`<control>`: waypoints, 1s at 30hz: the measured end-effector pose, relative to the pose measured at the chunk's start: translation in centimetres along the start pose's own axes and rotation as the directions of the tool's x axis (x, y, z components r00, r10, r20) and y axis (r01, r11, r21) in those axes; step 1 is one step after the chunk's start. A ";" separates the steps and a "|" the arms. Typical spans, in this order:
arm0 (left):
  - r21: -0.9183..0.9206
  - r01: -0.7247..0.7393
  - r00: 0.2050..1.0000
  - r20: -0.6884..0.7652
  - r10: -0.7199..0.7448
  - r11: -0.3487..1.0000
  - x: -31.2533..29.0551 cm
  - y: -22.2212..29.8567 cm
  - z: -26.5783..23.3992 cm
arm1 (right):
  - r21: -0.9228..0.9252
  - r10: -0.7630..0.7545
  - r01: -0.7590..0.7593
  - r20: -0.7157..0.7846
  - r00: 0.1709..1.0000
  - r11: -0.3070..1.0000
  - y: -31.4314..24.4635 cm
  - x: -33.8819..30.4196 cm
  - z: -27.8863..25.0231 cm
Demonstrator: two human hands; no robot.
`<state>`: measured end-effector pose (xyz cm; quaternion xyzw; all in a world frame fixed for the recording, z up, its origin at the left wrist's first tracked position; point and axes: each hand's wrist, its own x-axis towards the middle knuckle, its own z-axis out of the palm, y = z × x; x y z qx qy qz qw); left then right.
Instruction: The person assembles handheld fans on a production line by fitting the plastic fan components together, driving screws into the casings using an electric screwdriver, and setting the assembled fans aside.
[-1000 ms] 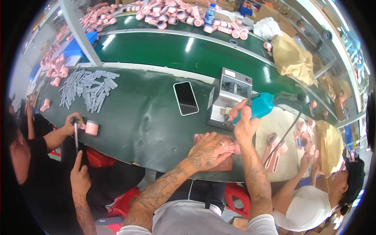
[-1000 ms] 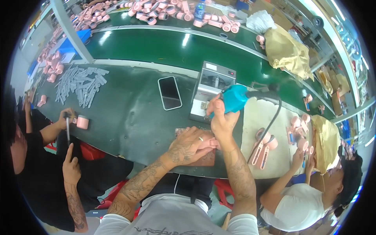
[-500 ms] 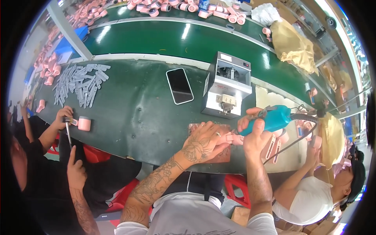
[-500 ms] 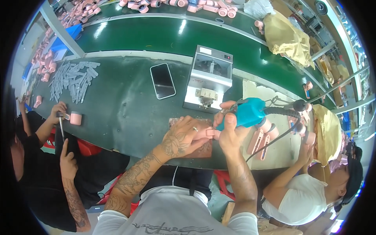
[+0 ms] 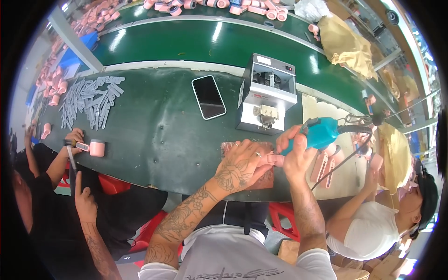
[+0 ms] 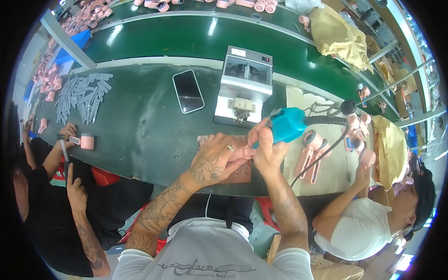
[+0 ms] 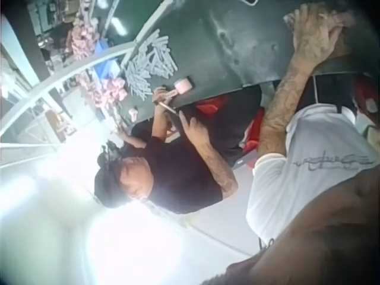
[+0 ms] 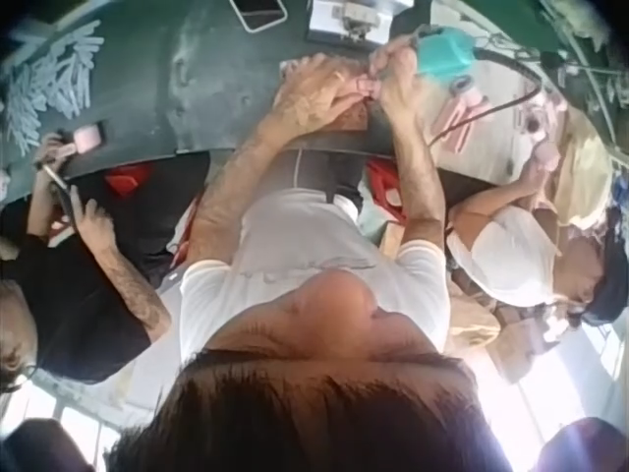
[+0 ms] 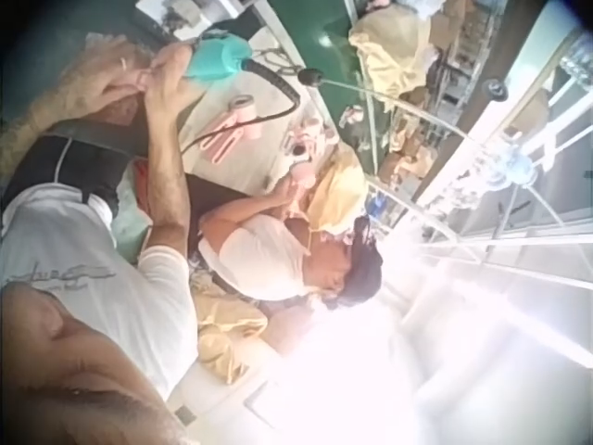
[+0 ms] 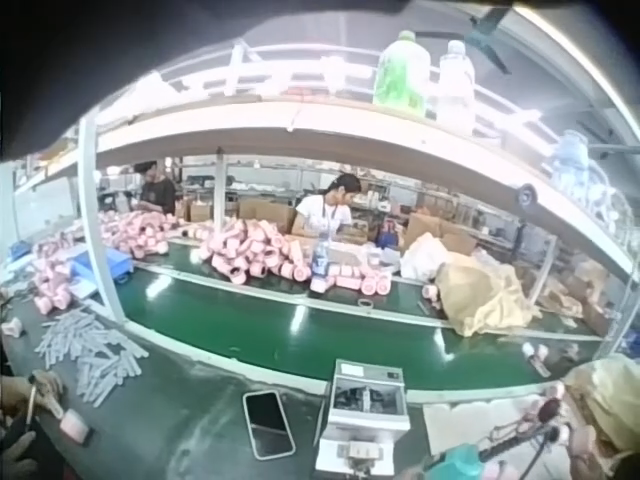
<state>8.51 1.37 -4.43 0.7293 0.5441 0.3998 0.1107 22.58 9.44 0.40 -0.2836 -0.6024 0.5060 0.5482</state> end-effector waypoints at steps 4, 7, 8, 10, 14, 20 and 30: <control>0.022 0.021 1.000 -0.014 -0.021 1.000 -0.2 -0.2 0.0 | -0.060 0.166 -0.166 -0.012 0.986 0.984 -1.1 0.8 0.2; -0.003 0.056 0.996 0.072 -0.056 0.998 -0.2 0.0 -0.5 | 0.018 0.076 -0.075 -0.069 0.995 0.997 -1.5 2.1 1.0; 0.006 0.057 0.996 0.066 -0.057 0.998 -0.3 0.0 -0.6 | 0.056 0.032 -0.027 -0.082 0.996 0.998 -1.4 2.8 1.7; -0.007 0.043 0.998 0.056 -0.043 0.999 -0.4 0.1 -0.8 | 0.058 -0.067 0.072 -0.088 0.994 0.996 -1.2 4.4 3.2; -0.058 0.073 0.993 0.094 -0.067 0.996 -0.2 0.3 -0.9 | 0.035 -0.238 0.237 0.032 0.971 0.971 2.1 5.4 3.4; -0.023 0.053 0.994 0.093 -0.051 0.998 -0.4 0.5 -0.7 | 0.011 -0.057 0.057 0.020 0.998 0.998 2.0 4.6 2.8; -0.019 0.100 0.985 0.145 -0.096 0.995 -0.1 0.2 -1.0 | 0.102 -0.140 0.145 -0.055 0.989 0.984 -0.3 3.7 2.0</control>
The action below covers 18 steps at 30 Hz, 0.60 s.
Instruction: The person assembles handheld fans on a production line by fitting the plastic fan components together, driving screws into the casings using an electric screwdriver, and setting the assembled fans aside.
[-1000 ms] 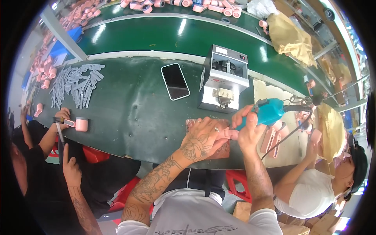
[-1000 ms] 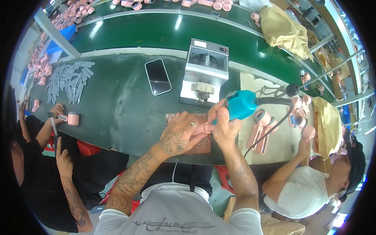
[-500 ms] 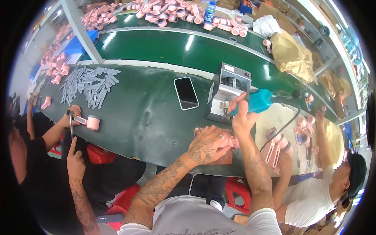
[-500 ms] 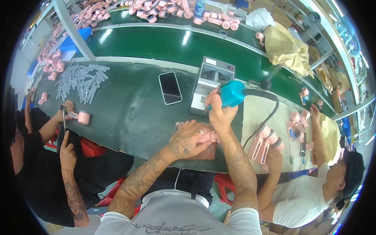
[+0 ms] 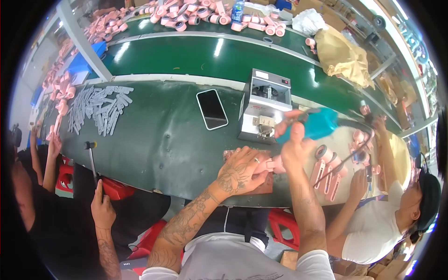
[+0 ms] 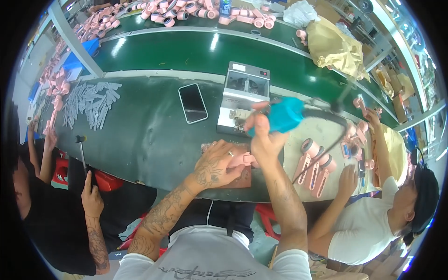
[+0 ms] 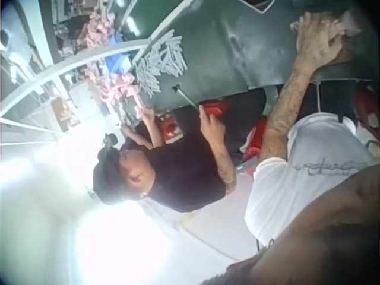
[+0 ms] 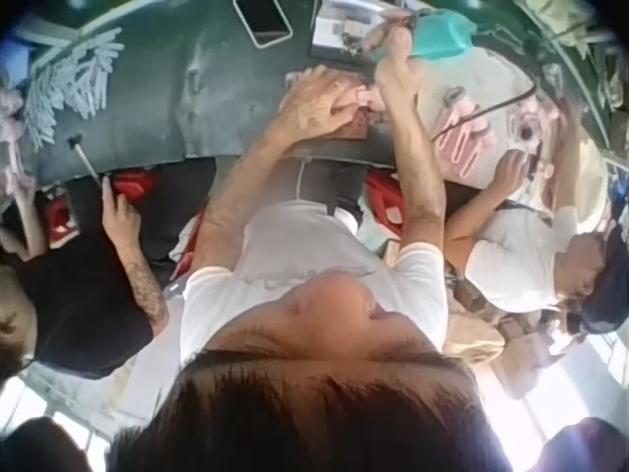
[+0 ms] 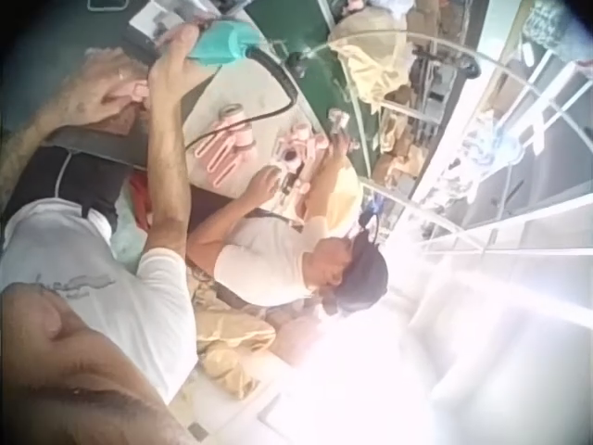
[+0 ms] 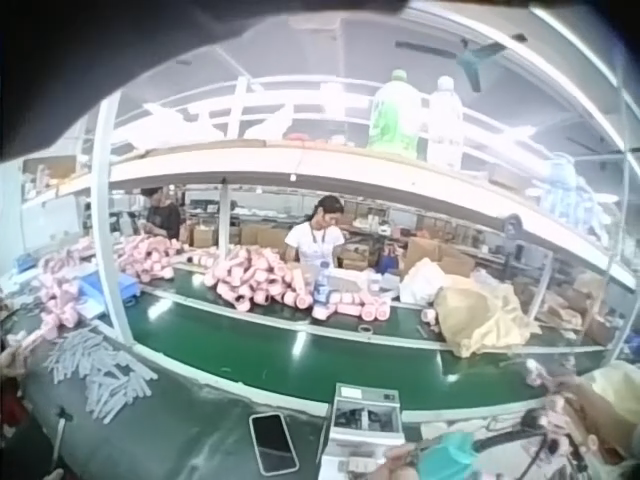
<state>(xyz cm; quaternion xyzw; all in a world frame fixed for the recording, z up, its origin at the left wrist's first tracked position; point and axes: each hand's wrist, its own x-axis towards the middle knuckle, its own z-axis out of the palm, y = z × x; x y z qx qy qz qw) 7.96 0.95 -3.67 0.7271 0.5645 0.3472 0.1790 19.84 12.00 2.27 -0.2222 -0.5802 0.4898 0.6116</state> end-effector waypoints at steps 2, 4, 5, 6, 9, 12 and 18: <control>-0.026 0.008 1.000 -0.007 -0.008 1.000 0.0 0.0 0.0 | -0.054 -0.038 0.041 0.054 0.998 0.998 0.9 1.2 1.0; -0.039 0.014 1.000 0.026 -0.013 0.999 -0.2 -0.1 -0.1 | -0.025 -0.049 0.051 0.074 0.996 0.998 2.3 1.4 1.0; -0.033 0.019 1.000 0.018 -0.018 0.999 -0.2 0.1 -0.1 | 0.002 -0.051 0.051 0.092 0.994 0.999 3.0 1.3 1.2; -0.016 -0.005 1.000 0.006 0.005 1.000 -0.1 0.3 0.0 | -0.035 -0.058 0.062 0.108 0.992 0.997 3.2 1.1 1.0; 0.014 -0.051 0.998 -0.037 0.051 0.999 -0.2 0.0 0.6 | -0.024 -0.032 0.034 0.078 0.996 0.999 3.3 1.2 0.3; -0.010 -0.050 0.998 -0.045 0.049 0.999 -0.5 -0.2 0.4 | -0.085 0.023 -0.016 0.088 0.996 0.996 2.9 1.0 1.0; 0.008 -0.031 0.998 -0.050 0.031 0.999 0.0 -0.1 0.1 | -0.053 0.089 -0.090 -0.007 0.996 0.995 -2.3 -1.8 -0.9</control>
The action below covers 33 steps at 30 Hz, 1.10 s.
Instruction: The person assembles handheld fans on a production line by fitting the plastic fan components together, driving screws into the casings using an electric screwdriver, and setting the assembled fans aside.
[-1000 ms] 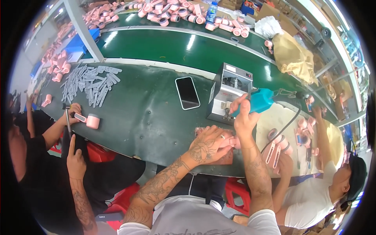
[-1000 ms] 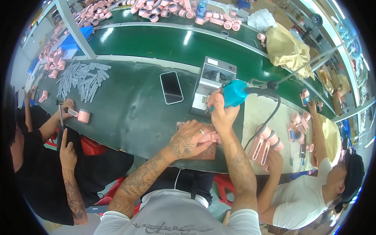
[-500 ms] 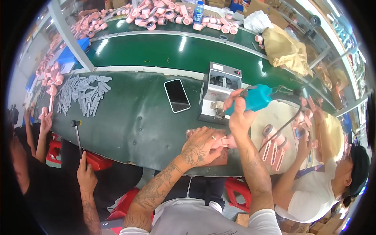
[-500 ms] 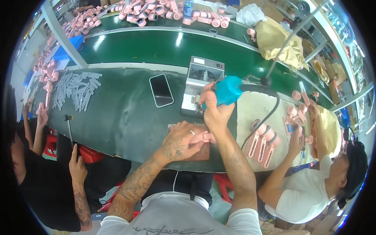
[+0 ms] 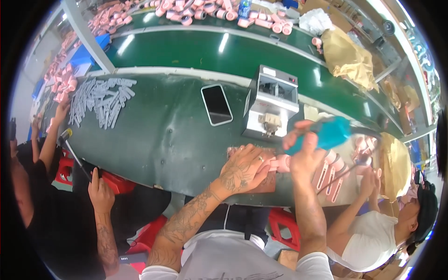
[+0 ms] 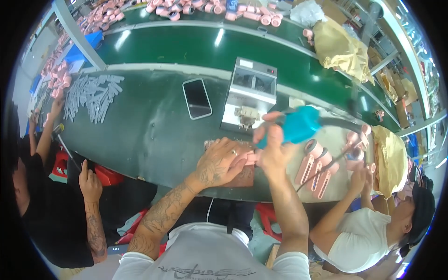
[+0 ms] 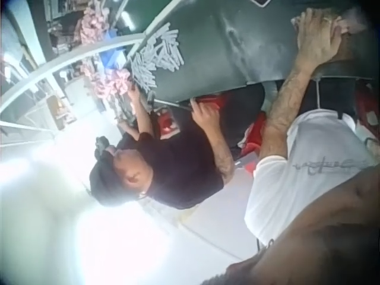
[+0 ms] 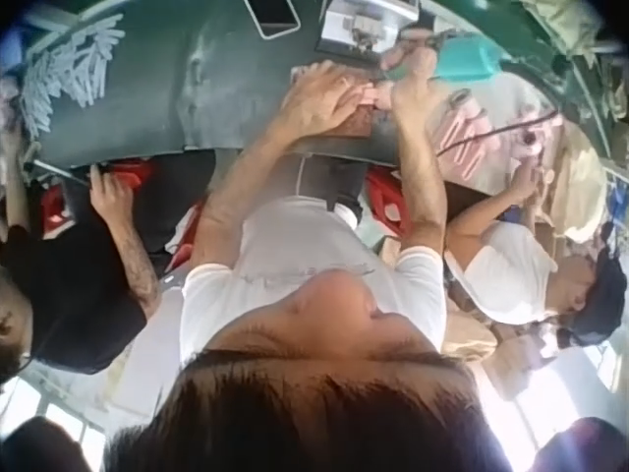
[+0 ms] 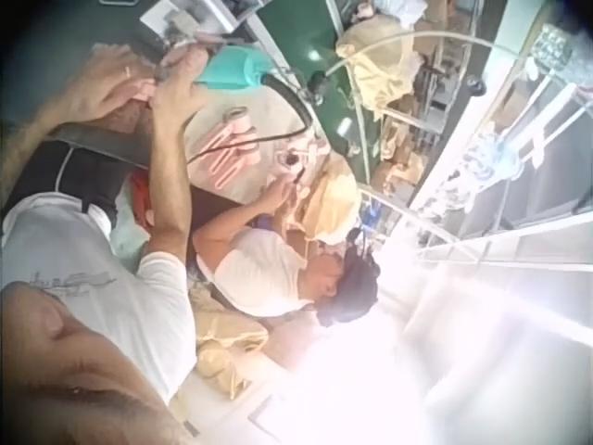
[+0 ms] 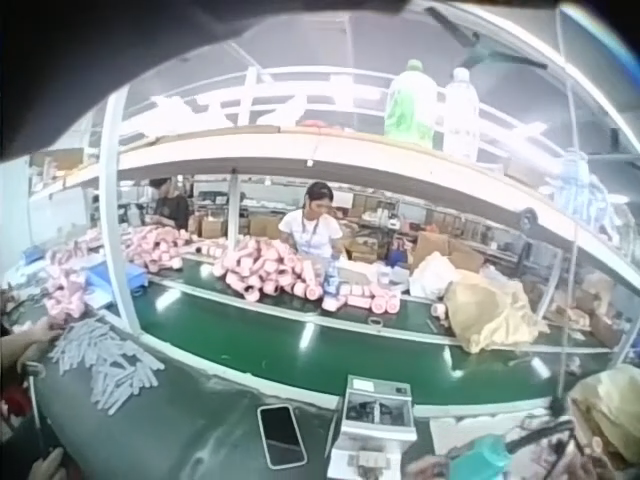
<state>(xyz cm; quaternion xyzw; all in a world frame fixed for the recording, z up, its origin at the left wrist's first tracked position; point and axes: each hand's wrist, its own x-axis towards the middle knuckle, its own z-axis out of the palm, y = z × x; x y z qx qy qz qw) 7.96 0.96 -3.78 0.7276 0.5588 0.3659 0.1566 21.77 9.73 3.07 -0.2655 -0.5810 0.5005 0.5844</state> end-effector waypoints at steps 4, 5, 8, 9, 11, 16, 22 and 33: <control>0.002 -0.020 1.000 0.001 0.020 1.000 0.2 -0.2 0.2 | -0.014 0.040 -0.039 0.019 0.999 0.999 -1.1 -2.2 -1.9; -0.033 -0.008 1.000 0.015 0.009 0.999 0.1 0.0 0.1 | -0.023 0.047 -0.047 0.028 0.998 0.999 -1.0 -2.7 -2.2; 0.050 -0.055 0.998 -0.010 0.056 0.997 -0.1 -0.7 0.4 | -0.046 0.076 -0.075 0.015 0.997 0.996 -0.8 -3.3 -2.1; 0.049 -0.054 0.998 -0.007 0.055 0.997 -0.1 -0.7 0.5 | -0.045 0.074 -0.073 0.015 0.997 0.996 -0.7 -3.4 -2.1; 0.035 -0.053 0.999 -0.008 0.053 0.998 -0.1 -0.5 0.6 | -0.039 0.075 -0.074 0.017 0.997 0.996 -0.8 -3.4 -2.3; 0.044 -0.061 0.998 0.012 0.061 0.997 -0.1 0.0 0.2 | -0.012 0.129 -0.129 0.019 0.991 0.992 0.4 -4.3 -3.1; 0.048 -0.073 0.997 0.043 0.071 0.996 0.5 0.0 0.0 | 0.079 0.040 -0.043 0.037 0.999 0.996 2.0 -4.4 -3.4; 0.055 -0.118 0.992 -0.032 0.120 0.992 -0.3 -0.1 0.4 | -0.064 0.184 -0.189 -0.076 0.980 0.980 1.0 -5.1 -2.3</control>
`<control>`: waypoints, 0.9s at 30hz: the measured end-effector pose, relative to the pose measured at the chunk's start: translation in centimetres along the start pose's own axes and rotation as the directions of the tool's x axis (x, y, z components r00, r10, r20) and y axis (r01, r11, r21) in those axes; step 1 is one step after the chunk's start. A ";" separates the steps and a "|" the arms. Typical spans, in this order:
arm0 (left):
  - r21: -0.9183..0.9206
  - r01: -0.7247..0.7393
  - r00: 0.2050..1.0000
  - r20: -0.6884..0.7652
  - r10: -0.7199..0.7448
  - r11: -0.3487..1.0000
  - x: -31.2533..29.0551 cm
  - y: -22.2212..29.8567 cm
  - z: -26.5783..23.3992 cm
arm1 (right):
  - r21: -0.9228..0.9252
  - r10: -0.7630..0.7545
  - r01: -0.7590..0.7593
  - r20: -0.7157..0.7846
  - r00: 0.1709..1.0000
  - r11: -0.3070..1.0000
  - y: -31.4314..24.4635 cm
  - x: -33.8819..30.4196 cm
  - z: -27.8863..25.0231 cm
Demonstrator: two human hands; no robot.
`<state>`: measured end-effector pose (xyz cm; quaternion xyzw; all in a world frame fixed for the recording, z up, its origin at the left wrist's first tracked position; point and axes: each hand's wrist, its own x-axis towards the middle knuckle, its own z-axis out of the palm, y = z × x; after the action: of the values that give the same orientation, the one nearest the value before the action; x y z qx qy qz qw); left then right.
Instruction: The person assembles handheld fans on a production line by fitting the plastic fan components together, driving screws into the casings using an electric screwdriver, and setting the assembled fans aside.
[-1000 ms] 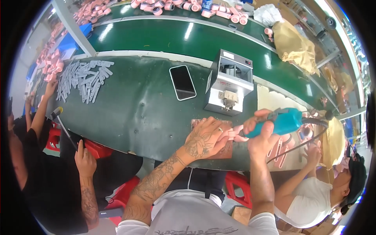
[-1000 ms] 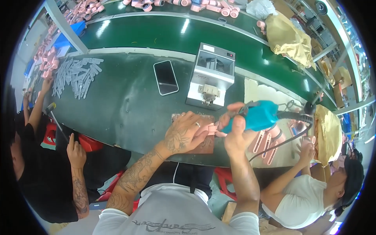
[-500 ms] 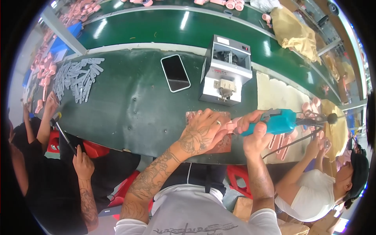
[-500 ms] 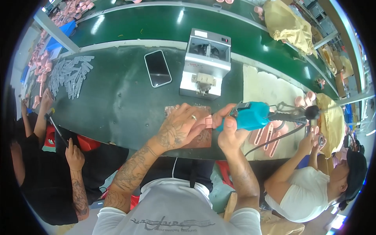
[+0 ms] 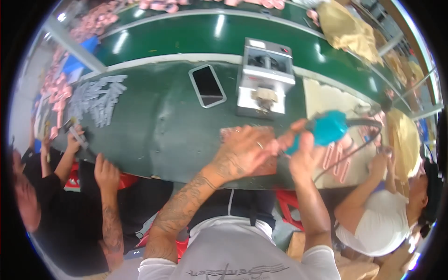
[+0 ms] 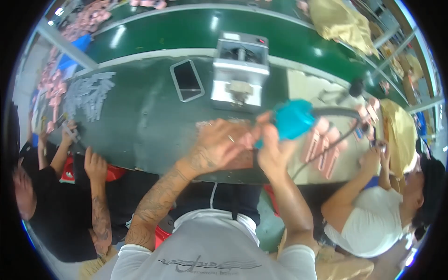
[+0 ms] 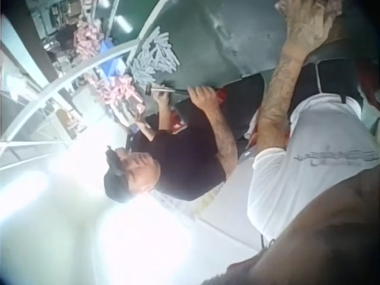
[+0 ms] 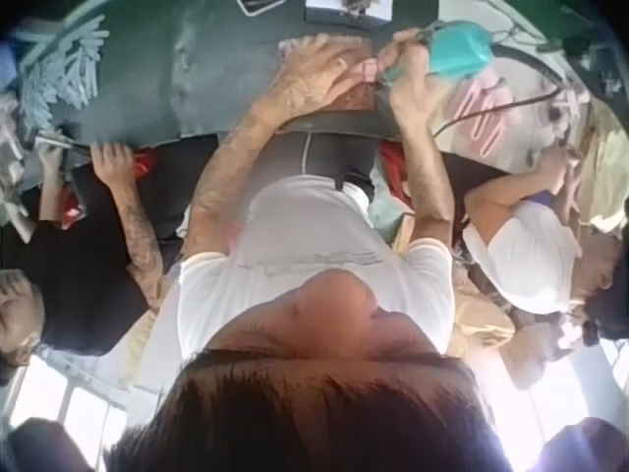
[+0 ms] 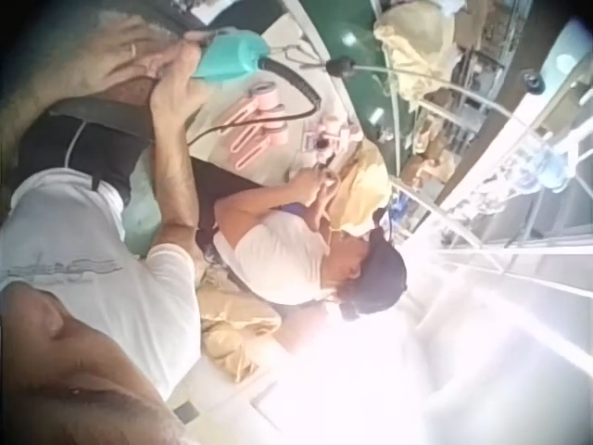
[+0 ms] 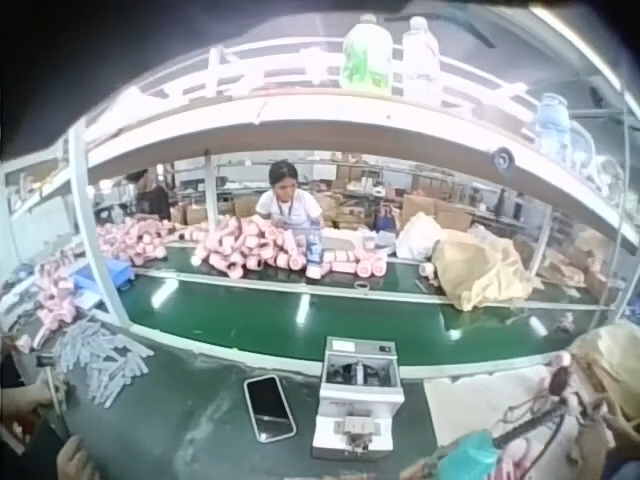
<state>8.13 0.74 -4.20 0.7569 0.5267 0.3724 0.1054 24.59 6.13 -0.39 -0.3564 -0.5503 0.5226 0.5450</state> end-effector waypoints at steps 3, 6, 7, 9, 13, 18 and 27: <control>0.236 -0.209 0.975 0.121 0.184 0.949 -1.5 1.5 -1.6 | 0.245 -0.065 0.060 0.009 0.998 0.968 -1.0 -3.1 -1.7; 0.269 -0.181 0.979 -0.046 0.200 0.946 -2.2 0.8 -5.3 | 0.254 -0.171 0.166 -0.005 0.985 0.953 -3.9 -6.7 -3.3; 0.215 -0.107 0.991 -0.051 0.121 0.971 -2.3 -0.6 -7.2 | 0.233 -0.182 0.181 -0.021 0.983 0.955 -4.0 -8.0 -3.7; 0.427 0.035 0.999 -0.035 -0.022 0.904 -3.9 -3.6 -11.6 | 0.189 -0.096 0.107 -0.063 0.993 0.976 -4.2 -10.0 -3.8; 0.465 0.270 0.954 -0.246 -0.170 0.843 -6.4 -5.1 -15.1 | 0.115 -0.011 0.012 -0.009 1.000 0.993 -3.8 -11.5 -5.1; -0.259 0.209 0.958 -0.141 -0.250 0.943 2.9 3.5 -3.8 | 0.221 0.015 -0.011 -0.013 1.000 0.975 -4.3 -12.2 -6.5; -0.146 0.289 0.899 0.381 -0.216 0.946 13.7 8.7 16.1 | 0.097 0.012 -0.005 -0.068 0.998 0.995 -5.1 -13.9 -6.7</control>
<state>27.56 12.84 -4.46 0.7226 0.5527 0.2613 0.3226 34.07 -7.00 0.41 -0.3498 -0.5039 0.5383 0.5779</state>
